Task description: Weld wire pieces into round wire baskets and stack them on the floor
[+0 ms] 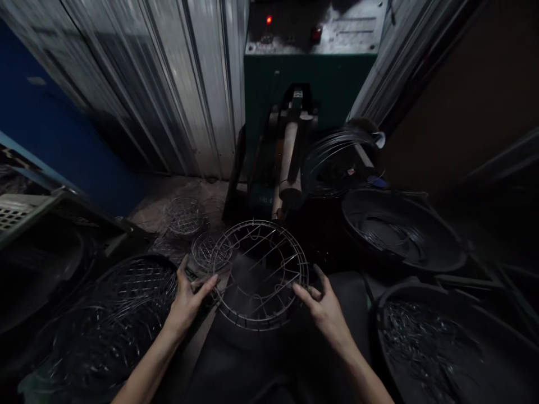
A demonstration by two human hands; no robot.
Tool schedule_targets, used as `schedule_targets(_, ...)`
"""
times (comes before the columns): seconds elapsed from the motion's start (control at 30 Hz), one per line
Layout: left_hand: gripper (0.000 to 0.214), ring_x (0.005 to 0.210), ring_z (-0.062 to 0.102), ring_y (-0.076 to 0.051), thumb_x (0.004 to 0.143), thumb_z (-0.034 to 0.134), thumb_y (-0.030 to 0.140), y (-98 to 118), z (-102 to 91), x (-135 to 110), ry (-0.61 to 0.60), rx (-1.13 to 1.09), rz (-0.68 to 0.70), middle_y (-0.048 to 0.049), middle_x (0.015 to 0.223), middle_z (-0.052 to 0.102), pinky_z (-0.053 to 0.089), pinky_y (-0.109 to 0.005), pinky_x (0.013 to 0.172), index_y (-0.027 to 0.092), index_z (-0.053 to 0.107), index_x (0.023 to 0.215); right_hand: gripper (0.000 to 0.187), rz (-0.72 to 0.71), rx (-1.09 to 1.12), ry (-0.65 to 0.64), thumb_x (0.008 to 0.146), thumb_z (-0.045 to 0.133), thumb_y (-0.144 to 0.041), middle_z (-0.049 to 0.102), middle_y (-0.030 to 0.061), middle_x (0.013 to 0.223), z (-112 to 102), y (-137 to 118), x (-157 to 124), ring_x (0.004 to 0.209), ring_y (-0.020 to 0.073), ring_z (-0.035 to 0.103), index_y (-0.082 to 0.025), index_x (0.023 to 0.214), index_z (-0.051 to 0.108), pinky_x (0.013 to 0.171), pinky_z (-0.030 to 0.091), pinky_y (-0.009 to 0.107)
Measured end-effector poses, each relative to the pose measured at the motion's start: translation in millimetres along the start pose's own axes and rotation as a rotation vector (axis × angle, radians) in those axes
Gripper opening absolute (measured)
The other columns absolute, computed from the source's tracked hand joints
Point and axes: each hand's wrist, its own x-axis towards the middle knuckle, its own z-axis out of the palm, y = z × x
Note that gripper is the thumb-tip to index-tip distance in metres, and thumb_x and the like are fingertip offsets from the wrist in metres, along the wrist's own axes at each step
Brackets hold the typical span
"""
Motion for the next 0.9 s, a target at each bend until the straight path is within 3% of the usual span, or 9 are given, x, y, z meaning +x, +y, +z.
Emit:
schedule_targets(0.37, 0.098, 0.095, 0.067, -0.023, 0.071, 0.071, 0.043, 2.1, 21.9, 12.0, 0.057, -0.193, -0.042, -0.0072, 0.086, 0.072, 0.039, -0.042, 0.100, 0.020, 0.010, 0.144, 0.099, -0.121, -0.203, 0.110, 0.064, 0.074, -0.045, 0.072, 0.0043, 0.088, 2.5, -7.4, 19.2, 0.092, 0.0265, 0.066, -0.020, 0.146, 0.025, 0.083, 0.050, 0.037)
schedule_targets(0.67, 0.100, 0.092, 0.068, -0.022, 0.069, 0.075, 0.042, -8.1, 28.4, 31.3, 0.004, -0.275, -0.058, -0.0055, 0.082, 0.072, 0.042, -0.039, 0.098, 0.021, 0.010, 0.143, 0.099, -0.149, -0.148, 0.151, 0.061, 0.077, -0.043, 0.072, 0.0047, 0.089, 5.1, -1.9, 25.7, 0.090, 0.0264, 0.067, -0.021, 0.144, 0.029, 0.083, 0.050, 0.037)
schedule_targets(0.9, 0.100, 0.088, 0.069, -0.021, 0.070, 0.073, 0.041, 2.3, 31.3, 35.3, 0.010, -0.246, -0.023, -0.0050, 0.080, 0.072, 0.043, -0.040, 0.097, 0.019, 0.008, 0.143, 0.099, -0.111, -0.055, 0.160, 0.063, 0.076, -0.046, 0.071, 0.0057, 0.092, 11.8, 0.5, 23.2, 0.094, 0.0258, 0.066, -0.020, 0.145, 0.025, 0.086, 0.049, 0.038)
